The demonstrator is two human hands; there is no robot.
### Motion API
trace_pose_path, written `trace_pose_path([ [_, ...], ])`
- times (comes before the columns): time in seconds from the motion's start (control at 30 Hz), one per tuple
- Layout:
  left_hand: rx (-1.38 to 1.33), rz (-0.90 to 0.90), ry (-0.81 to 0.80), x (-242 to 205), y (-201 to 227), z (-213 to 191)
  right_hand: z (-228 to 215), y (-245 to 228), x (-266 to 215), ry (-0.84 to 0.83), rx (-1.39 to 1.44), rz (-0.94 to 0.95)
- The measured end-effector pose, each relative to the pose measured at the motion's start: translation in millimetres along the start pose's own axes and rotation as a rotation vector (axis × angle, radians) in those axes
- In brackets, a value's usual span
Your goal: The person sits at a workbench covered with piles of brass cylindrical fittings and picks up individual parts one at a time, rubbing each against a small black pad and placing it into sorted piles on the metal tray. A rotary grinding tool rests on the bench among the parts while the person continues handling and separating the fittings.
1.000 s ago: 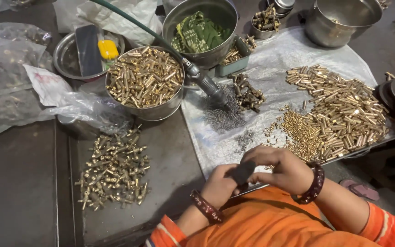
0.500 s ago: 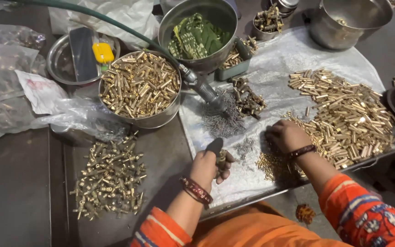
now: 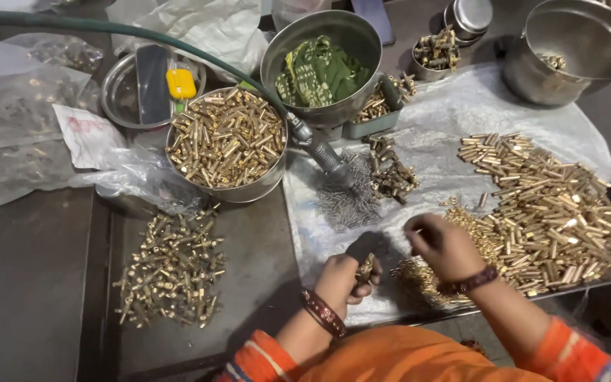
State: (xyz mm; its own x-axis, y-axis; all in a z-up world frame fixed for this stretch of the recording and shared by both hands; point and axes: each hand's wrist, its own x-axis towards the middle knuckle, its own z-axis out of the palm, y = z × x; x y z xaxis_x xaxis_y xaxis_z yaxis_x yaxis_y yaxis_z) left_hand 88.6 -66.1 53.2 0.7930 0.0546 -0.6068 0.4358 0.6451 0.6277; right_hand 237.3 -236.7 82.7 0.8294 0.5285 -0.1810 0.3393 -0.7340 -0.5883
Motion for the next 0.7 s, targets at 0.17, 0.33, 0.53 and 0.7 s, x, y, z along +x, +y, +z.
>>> trace_pose_path([
  [0.17, -0.078, -0.018, 0.066, -15.6, 27.1, 50.2, -39.1, -38.8, -49.0, -0.021, 0.238, -0.443],
  [0.33, -0.082, -0.029, 0.156, -17.1, 15.4, 74.6, -53.0, -38.3, -67.4, 0.126, 0.136, -0.649],
  [0.53, -0.084, 0.039, 0.136, -20.7, -0.5, 81.8, -48.1, -26.8, -76.7, 0.135, 0.117, -0.671],
  [0.7, -0.027, 0.053, 0.068, 0.7, -18.2, 70.3, -48.8, -12.0, -65.0, 0.061, 0.214, -0.682],
])
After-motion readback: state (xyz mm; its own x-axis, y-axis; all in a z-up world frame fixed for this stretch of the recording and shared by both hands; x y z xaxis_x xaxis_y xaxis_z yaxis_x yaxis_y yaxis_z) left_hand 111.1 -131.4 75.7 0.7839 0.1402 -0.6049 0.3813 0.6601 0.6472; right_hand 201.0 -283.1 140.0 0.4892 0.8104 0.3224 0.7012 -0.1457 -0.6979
